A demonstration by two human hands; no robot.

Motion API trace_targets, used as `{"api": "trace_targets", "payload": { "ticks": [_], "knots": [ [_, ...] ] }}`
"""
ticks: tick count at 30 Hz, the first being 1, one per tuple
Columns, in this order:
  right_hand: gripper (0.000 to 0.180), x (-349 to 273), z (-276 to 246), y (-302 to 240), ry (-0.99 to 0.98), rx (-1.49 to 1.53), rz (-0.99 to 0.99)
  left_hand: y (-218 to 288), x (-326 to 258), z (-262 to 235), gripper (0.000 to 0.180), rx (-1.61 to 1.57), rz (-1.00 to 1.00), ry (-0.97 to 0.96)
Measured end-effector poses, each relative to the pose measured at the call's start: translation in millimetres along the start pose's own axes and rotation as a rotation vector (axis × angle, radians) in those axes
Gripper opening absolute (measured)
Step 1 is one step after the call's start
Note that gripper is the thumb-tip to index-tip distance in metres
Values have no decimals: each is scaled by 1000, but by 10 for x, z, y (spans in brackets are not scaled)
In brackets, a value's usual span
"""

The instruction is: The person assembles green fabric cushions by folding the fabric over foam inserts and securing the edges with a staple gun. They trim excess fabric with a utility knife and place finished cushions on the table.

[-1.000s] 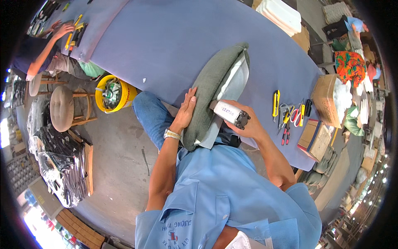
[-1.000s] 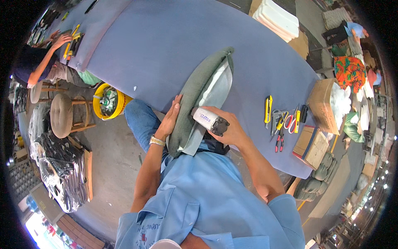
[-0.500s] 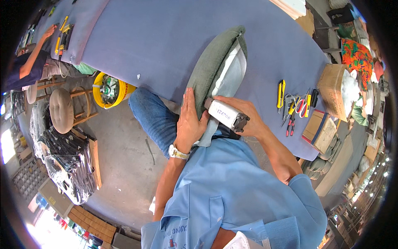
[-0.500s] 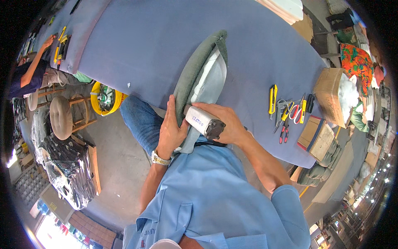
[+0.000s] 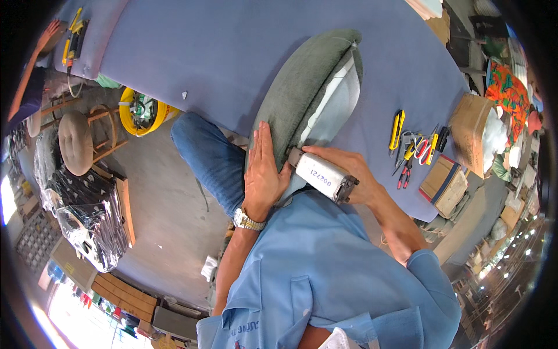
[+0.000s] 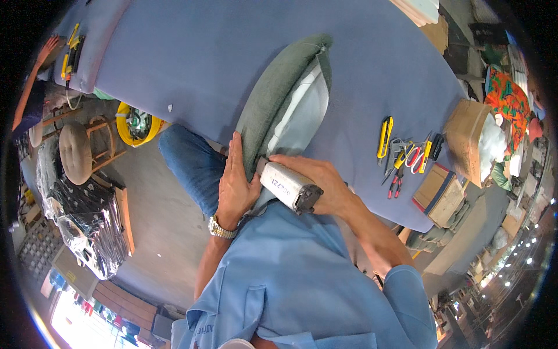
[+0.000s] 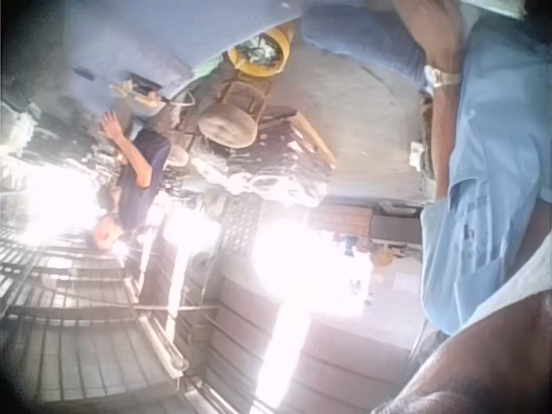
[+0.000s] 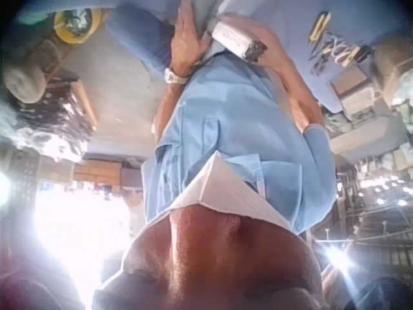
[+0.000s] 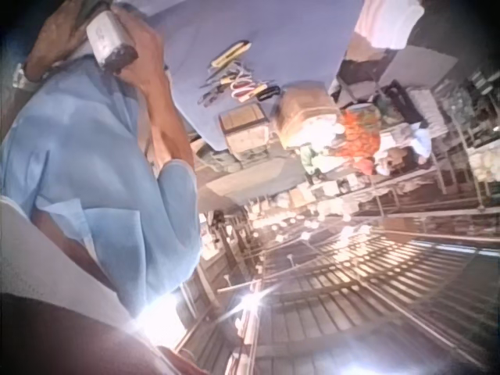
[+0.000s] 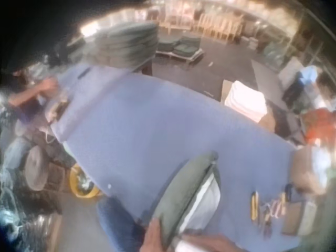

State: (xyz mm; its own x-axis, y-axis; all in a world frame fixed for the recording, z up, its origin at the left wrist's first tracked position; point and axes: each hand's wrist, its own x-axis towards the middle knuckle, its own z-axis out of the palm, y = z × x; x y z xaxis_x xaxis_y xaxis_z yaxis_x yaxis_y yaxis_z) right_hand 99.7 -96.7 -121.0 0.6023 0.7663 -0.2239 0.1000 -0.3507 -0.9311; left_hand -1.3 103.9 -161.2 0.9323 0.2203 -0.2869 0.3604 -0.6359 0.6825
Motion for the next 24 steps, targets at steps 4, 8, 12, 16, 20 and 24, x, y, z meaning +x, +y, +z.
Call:
{"api": "trace_targets", "payload": {
  "ticks": [4,8,12,16,20,24],
  "knots": [
    [81,27,25,-106,-20,45,126,14,-17,60,102,-19,-29,22],
    [79,24,45,-69,2,25,72,9,2,25,102,-22,-37,18],
    [79,-23,66,-112,-15,-67,34,-16,8,26,100,-28,-28,29],
    [79,-96,97,-165,-43,-64,100,32,4,-34,101,-76,-40,17],
    [77,-77,179,-206,23,-96,56,18,-17,8,103,-49,-34,24],
    [76,-75,227,-152,40,-58,114,-5,-25,89,104,-29,-36,36]
  ]
}}
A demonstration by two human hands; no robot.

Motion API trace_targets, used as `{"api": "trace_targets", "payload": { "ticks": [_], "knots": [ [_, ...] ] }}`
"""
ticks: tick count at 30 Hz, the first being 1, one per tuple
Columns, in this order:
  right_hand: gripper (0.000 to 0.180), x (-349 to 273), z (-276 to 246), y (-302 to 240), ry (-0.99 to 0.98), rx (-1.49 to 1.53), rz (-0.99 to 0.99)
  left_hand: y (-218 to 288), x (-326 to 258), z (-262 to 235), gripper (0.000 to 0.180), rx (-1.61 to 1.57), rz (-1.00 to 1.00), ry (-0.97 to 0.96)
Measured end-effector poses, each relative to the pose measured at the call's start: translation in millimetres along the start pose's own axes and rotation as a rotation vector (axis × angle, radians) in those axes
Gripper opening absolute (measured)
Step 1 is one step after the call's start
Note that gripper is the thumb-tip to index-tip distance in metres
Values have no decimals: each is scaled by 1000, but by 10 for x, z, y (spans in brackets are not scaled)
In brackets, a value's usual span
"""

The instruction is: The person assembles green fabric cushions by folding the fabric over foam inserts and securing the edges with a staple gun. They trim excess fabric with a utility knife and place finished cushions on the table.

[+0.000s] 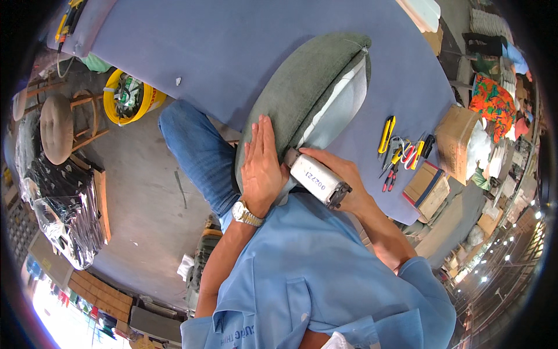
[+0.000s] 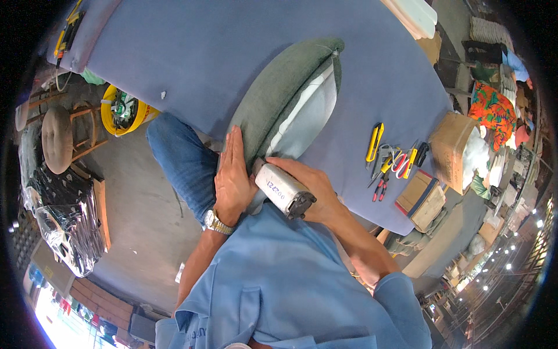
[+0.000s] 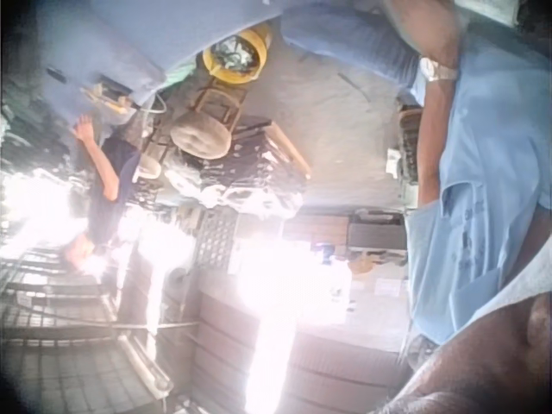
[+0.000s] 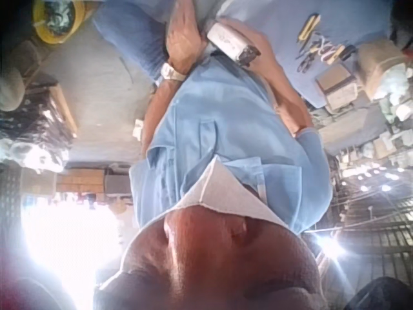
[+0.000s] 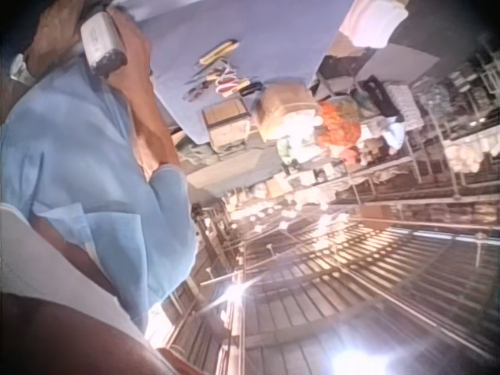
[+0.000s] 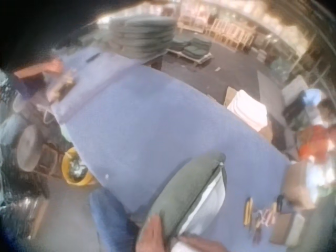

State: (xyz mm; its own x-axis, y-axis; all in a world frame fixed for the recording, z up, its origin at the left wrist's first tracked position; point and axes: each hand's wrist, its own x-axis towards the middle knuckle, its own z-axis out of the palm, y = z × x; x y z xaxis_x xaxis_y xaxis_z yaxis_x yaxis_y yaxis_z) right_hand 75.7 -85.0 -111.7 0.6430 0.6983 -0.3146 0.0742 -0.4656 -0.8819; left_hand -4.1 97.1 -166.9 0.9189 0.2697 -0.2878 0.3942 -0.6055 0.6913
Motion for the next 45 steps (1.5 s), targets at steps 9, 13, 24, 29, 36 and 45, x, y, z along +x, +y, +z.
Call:
{"api": "trace_targets", "payload": {
  "ticks": [9,13,24,29,36,45],
  "knots": [
    [78,-83,24,23,28,-97,-120,-2,4,-30,104,-53,3,-12],
    [76,-87,-27,-72,-53,-71,-20,-21,0,-37,103,-59,-7,-26],
    [74,-35,99,-38,6,14,-8,-4,39,-181,113,-100,79,-103],
    [77,-47,179,39,49,14,-102,-504,41,-403,120,-452,145,-301],
    [81,-67,222,127,52,4,-161,-341,-128,-308,108,-123,22,-228],
    [76,-189,221,69,2,-8,-131,-283,-241,-225,105,-8,16,-164]
  ]
}}
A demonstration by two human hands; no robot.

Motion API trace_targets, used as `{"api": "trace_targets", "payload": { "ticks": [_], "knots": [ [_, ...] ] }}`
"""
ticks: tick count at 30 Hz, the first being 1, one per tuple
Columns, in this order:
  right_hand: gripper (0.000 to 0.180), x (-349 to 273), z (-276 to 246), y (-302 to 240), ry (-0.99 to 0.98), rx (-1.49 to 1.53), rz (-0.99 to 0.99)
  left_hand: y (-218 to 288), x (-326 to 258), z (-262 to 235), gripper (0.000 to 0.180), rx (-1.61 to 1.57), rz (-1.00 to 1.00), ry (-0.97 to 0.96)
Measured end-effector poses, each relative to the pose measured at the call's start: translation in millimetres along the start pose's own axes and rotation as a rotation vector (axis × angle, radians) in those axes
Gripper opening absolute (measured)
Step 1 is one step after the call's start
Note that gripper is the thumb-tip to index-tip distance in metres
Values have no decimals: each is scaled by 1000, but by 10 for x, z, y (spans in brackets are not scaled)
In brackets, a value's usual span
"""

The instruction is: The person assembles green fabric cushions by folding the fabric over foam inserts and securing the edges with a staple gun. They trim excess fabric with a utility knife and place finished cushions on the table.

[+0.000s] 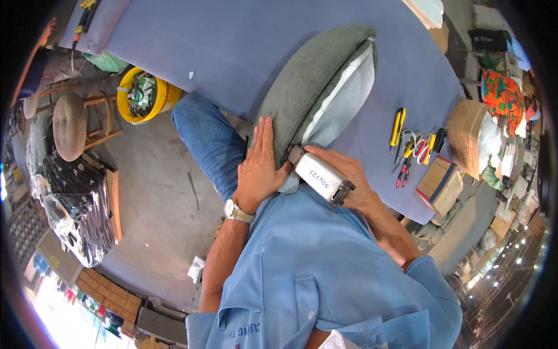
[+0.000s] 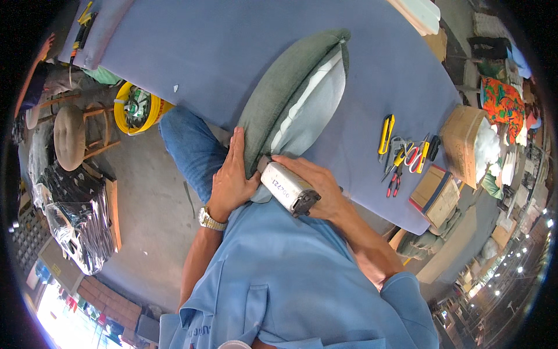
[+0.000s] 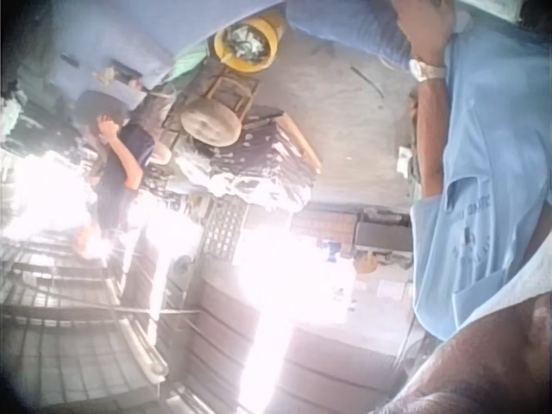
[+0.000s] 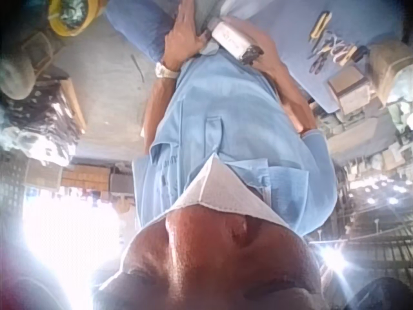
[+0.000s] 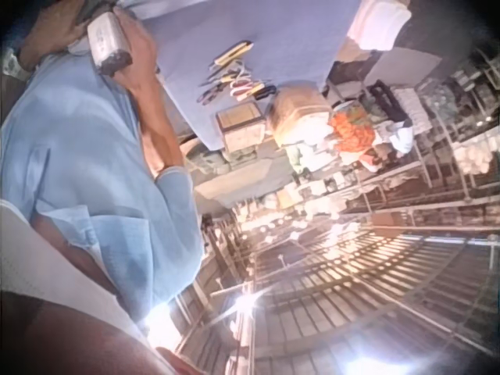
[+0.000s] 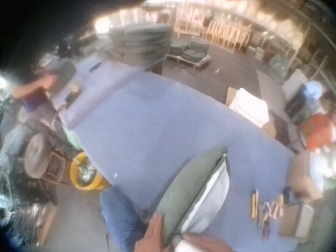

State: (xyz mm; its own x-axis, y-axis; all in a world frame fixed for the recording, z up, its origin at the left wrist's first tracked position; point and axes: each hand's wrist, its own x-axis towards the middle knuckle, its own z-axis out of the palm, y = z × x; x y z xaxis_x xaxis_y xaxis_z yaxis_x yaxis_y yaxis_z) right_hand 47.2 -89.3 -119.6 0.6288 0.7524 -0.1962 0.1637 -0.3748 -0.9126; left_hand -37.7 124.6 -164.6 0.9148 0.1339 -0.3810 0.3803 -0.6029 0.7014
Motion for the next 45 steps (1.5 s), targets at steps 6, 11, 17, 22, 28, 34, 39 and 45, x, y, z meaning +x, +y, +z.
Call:
{"api": "trace_targets", "payload": {
  "ticks": [6,11,17,22,28,34,39,45],
  "knots": [
    [75,68,3,-35,-1,45,115,25,2,133,105,76,-29,35],
    [76,15,43,-15,6,-60,53,65,-9,60,103,54,-10,52],
    [79,-56,40,-57,-50,-2,114,23,-26,74,101,21,22,78],
    [81,-7,75,-31,-32,26,112,118,-54,62,105,76,-32,48],
    [80,-43,152,-67,-8,-61,98,22,-44,102,107,6,-13,60],
    [77,-112,163,-137,-27,-33,86,-57,-69,164,105,-8,62,134],
    [77,-99,218,-105,-6,6,81,-12,-81,171,104,16,-19,63],
    [81,-84,305,-87,20,36,110,-87,-66,139,108,-63,38,65]
  ]
}}
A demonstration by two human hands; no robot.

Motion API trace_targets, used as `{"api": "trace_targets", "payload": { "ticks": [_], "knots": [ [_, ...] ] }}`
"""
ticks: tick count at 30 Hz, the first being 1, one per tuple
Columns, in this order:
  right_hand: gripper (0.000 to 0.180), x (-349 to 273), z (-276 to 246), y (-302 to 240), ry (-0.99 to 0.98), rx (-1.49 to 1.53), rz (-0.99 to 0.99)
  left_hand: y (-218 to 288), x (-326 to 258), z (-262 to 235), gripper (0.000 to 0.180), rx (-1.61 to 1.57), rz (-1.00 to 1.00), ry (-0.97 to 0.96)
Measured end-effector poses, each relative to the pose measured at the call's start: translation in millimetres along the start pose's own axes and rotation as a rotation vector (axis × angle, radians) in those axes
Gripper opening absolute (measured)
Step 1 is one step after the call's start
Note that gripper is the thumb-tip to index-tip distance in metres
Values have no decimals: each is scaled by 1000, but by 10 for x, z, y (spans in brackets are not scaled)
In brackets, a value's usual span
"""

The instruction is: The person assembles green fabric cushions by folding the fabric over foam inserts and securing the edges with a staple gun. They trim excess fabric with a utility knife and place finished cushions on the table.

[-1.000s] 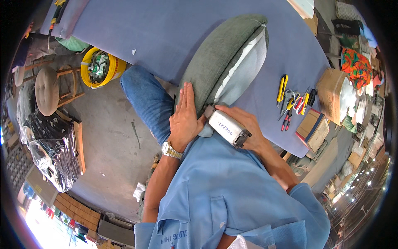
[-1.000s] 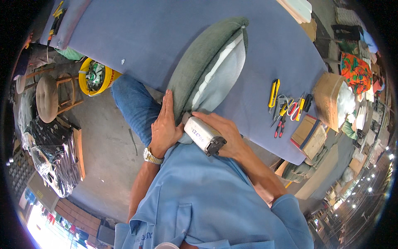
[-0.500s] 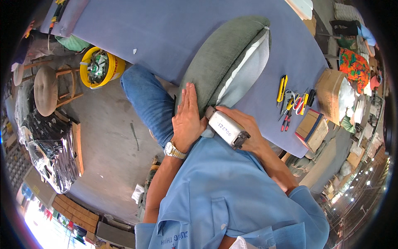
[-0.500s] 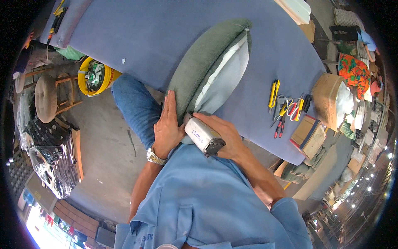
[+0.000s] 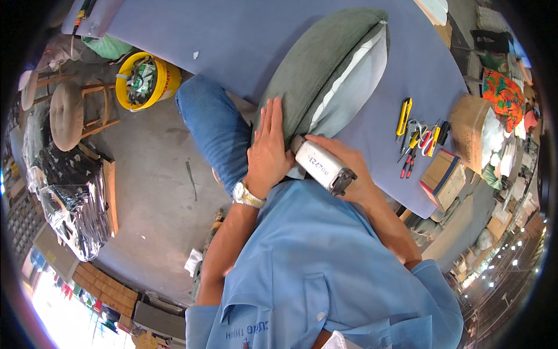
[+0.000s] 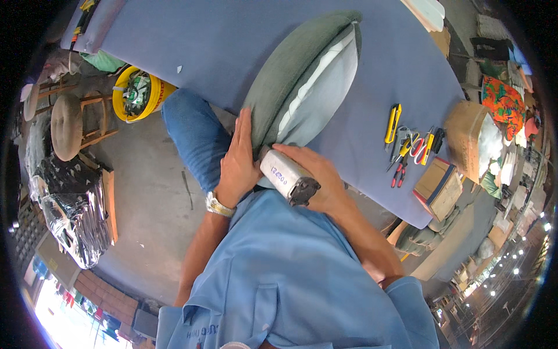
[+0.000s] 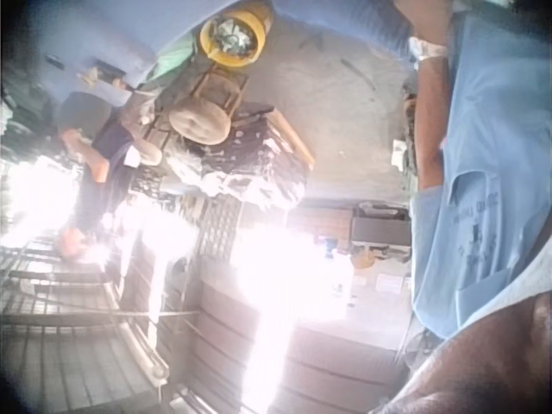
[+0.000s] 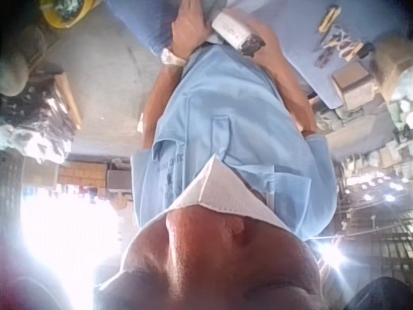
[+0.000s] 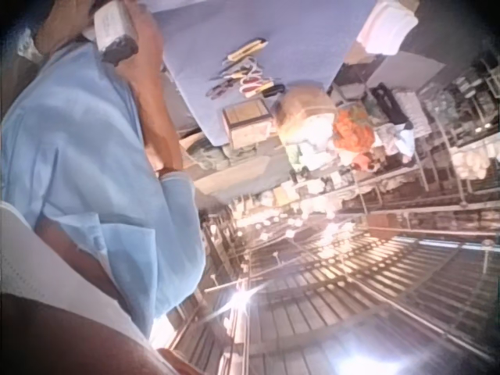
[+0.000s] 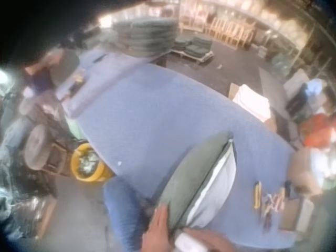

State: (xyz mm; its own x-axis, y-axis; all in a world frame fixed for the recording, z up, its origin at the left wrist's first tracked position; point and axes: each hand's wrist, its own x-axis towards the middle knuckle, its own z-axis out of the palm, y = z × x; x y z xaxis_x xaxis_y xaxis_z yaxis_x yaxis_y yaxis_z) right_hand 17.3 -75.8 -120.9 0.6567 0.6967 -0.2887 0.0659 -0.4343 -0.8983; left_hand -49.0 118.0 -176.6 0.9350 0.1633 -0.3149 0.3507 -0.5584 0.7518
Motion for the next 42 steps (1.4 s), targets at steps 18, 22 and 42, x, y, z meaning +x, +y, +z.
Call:
{"api": "trace_targets", "payload": {
  "ticks": [18,22,42],
  "knots": [
    [79,127,166,-4,76,-84,-279,-56,-306,-289,98,25,-96,15],
    [78,88,182,-55,77,-60,-272,-107,-306,-214,99,63,-56,66],
    [72,35,49,-119,-24,-95,-112,-69,-331,51,100,113,-37,159]
  ]
}}
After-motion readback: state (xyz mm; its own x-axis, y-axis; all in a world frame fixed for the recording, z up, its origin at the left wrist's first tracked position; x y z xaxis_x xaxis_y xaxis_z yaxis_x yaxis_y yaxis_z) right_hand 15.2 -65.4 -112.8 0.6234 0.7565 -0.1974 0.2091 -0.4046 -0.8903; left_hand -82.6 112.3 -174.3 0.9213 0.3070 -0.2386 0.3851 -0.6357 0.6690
